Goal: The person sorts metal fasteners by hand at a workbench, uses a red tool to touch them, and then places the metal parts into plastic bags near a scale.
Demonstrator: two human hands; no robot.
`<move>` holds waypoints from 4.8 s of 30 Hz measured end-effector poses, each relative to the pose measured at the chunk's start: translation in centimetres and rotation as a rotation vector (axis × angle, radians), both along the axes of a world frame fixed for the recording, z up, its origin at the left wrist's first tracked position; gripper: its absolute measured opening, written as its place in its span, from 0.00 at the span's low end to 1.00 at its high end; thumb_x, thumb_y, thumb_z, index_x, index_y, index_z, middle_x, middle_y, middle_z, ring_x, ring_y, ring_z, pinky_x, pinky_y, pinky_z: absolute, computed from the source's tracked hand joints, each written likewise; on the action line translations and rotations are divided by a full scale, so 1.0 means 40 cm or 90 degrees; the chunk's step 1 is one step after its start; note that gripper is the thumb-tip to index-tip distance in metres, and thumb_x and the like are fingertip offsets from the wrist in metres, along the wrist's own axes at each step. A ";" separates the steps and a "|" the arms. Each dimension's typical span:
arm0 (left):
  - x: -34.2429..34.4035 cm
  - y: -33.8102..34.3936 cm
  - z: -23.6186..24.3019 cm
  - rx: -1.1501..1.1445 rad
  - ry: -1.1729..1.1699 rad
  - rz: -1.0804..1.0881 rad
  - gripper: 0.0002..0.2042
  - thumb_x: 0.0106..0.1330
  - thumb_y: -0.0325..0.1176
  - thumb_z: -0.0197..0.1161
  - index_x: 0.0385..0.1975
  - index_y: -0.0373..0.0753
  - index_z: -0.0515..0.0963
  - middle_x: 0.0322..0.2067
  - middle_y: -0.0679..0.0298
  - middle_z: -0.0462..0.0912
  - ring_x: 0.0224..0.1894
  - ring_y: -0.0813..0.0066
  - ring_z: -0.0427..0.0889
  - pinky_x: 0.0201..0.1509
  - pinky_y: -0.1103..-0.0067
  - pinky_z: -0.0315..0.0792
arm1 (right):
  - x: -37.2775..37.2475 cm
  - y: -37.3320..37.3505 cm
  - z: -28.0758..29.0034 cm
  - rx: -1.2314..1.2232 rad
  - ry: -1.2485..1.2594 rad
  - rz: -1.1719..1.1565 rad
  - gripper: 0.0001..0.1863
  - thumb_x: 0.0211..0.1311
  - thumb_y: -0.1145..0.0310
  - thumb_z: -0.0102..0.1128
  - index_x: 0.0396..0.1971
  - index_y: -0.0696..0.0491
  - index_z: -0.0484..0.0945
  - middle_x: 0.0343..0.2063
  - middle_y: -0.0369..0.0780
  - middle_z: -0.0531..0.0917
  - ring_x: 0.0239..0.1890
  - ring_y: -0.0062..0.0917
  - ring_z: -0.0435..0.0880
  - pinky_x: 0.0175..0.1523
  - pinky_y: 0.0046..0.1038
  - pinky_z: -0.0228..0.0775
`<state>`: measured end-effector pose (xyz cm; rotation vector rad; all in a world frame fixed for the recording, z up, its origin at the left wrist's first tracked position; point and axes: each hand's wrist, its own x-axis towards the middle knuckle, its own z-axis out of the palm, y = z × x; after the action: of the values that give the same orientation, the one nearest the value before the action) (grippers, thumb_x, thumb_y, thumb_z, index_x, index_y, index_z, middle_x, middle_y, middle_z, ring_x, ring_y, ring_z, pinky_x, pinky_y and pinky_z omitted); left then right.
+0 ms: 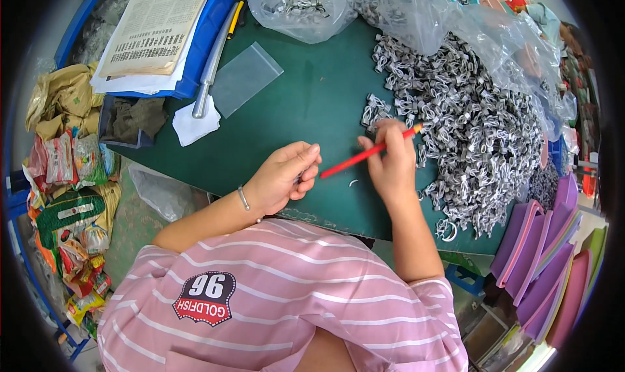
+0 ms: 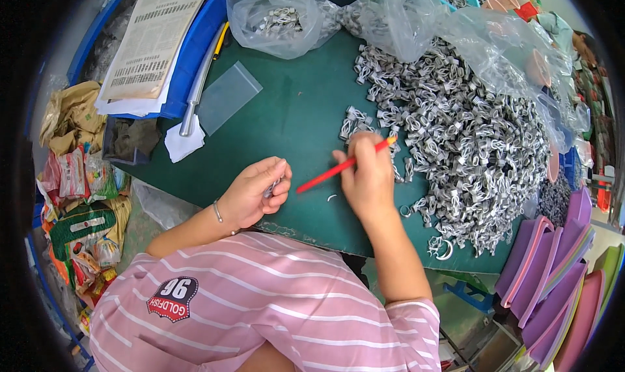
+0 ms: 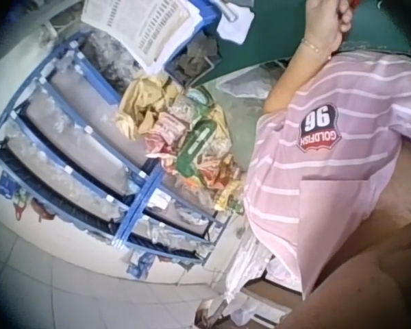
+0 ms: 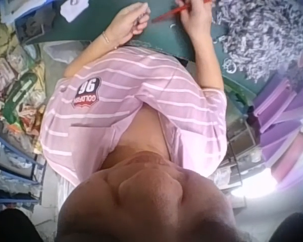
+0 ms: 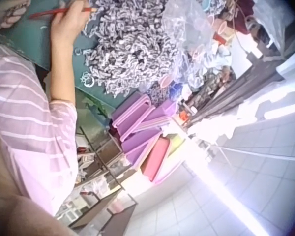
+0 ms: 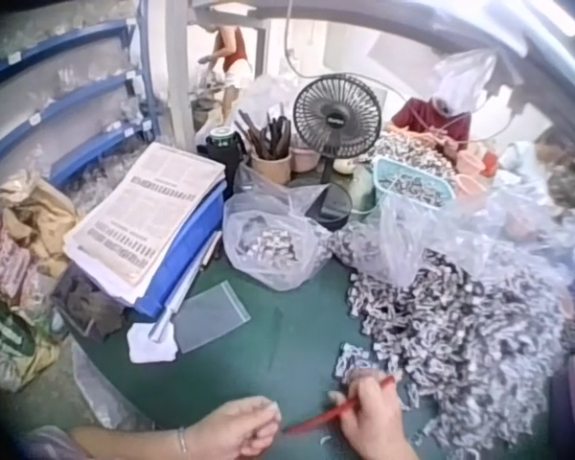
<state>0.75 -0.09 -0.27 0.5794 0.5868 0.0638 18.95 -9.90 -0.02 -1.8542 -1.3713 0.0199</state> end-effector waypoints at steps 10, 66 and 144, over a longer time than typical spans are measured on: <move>0.001 -0.015 0.015 0.217 0.049 0.010 0.07 0.61 0.29 0.55 0.36 0.35 0.69 0.23 0.68 0.70 0.20 0.87 0.65 0.19 0.91 0.58 | 0.016 -0.023 -0.002 0.075 0.678 0.001 0.11 0.53 0.84 0.51 0.23 0.54 0.61 0.27 0.42 0.76 0.25 0.23 0.77 0.28 0.19 0.71; -0.773 -0.135 -0.458 0.445 1.172 0.364 0.25 0.41 0.30 0.60 0.43 0.26 0.69 0.43 0.42 0.72 0.48 0.49 0.71 0.53 0.69 0.63 | -0.178 -0.055 0.517 0.432 0.555 0.929 0.03 0.54 0.75 0.53 0.28 0.54 0.70 0.15 0.36 0.73 0.13 0.20 0.68 0.19 0.21 0.59; -0.124 0.004 -0.039 0.957 0.523 0.130 0.03 0.48 0.27 0.58 0.24 0.38 0.76 0.21 0.57 0.76 0.23 0.62 0.75 0.30 0.73 0.70 | 1.056 -0.109 1.187 0.030 0.117 -0.542 0.23 0.53 0.59 0.57 0.44 0.61 0.72 0.39 0.46 0.78 0.39 0.34 0.76 0.45 0.25 0.66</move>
<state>-4.21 0.07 -1.81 2.0523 1.3817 0.5018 61.19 -14.27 47.48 -2.1907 -0.3830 -0.2658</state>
